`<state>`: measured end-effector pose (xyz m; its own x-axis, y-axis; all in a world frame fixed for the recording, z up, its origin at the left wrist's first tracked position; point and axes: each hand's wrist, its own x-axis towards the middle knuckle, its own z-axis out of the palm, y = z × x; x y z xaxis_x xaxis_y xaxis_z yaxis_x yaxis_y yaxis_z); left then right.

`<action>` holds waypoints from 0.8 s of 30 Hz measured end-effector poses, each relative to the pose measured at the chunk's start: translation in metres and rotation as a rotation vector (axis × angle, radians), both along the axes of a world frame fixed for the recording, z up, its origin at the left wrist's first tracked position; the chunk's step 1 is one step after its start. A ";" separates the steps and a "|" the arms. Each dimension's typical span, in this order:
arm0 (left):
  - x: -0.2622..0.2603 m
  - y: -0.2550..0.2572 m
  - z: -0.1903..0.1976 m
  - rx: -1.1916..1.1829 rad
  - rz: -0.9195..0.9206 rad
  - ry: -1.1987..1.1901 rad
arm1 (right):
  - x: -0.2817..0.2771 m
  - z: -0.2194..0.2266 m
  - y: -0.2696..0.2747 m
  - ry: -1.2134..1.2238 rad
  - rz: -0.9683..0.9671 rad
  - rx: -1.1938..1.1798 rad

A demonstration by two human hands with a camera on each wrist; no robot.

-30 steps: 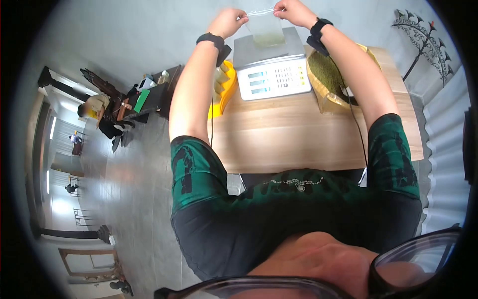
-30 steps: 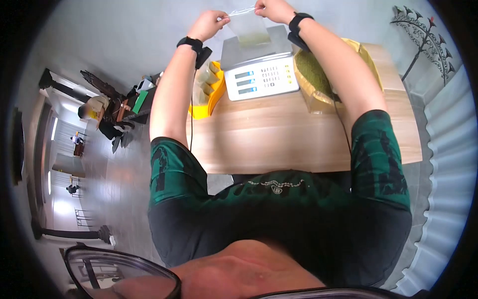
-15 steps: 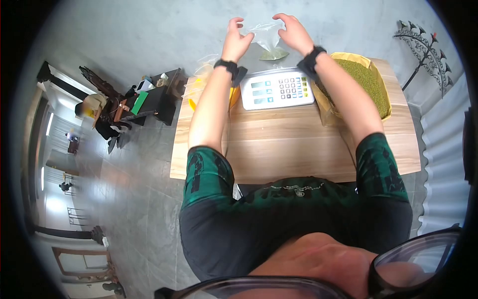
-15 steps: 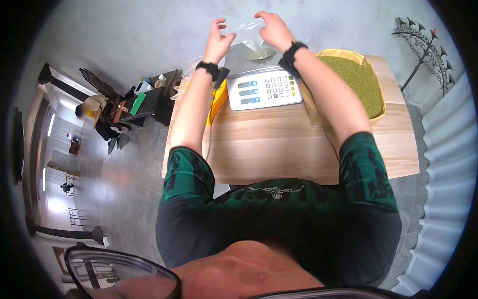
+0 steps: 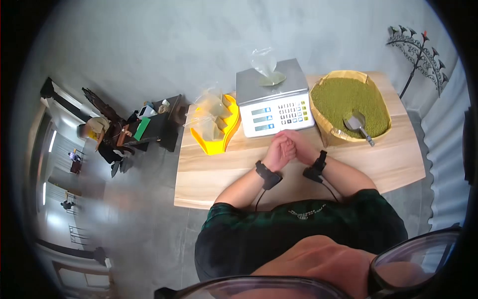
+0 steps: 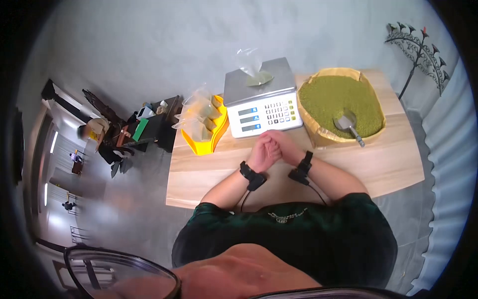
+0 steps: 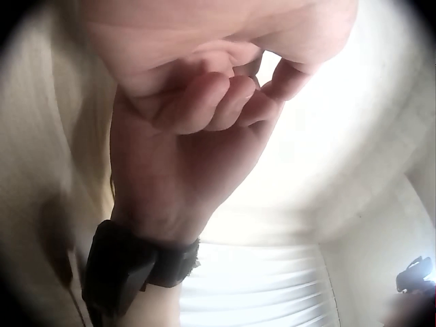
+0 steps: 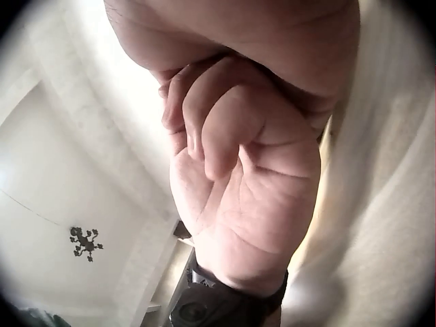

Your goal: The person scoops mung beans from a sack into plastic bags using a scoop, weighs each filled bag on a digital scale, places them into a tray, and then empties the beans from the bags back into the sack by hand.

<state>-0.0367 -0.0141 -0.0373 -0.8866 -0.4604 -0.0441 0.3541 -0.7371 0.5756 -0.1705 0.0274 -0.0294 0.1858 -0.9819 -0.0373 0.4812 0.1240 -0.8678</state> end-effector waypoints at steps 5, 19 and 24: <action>-0.008 0.015 0.000 0.017 0.258 -0.165 | 0.000 -0.033 -0.006 -0.066 -0.035 -0.043; -0.003 -0.005 -0.030 -0.106 0.023 -0.138 | 0.002 0.004 0.003 -0.056 -0.011 0.228; -0.002 -0.002 -0.023 -0.077 0.040 -0.189 | 0.000 0.006 0.003 -0.057 0.035 0.257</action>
<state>-0.0387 -0.0164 -0.0604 -0.8468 -0.5034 -0.1719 0.2622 -0.6762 0.6885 -0.1708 0.0300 -0.0232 0.2281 -0.9345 -0.2732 0.5200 0.3541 -0.7773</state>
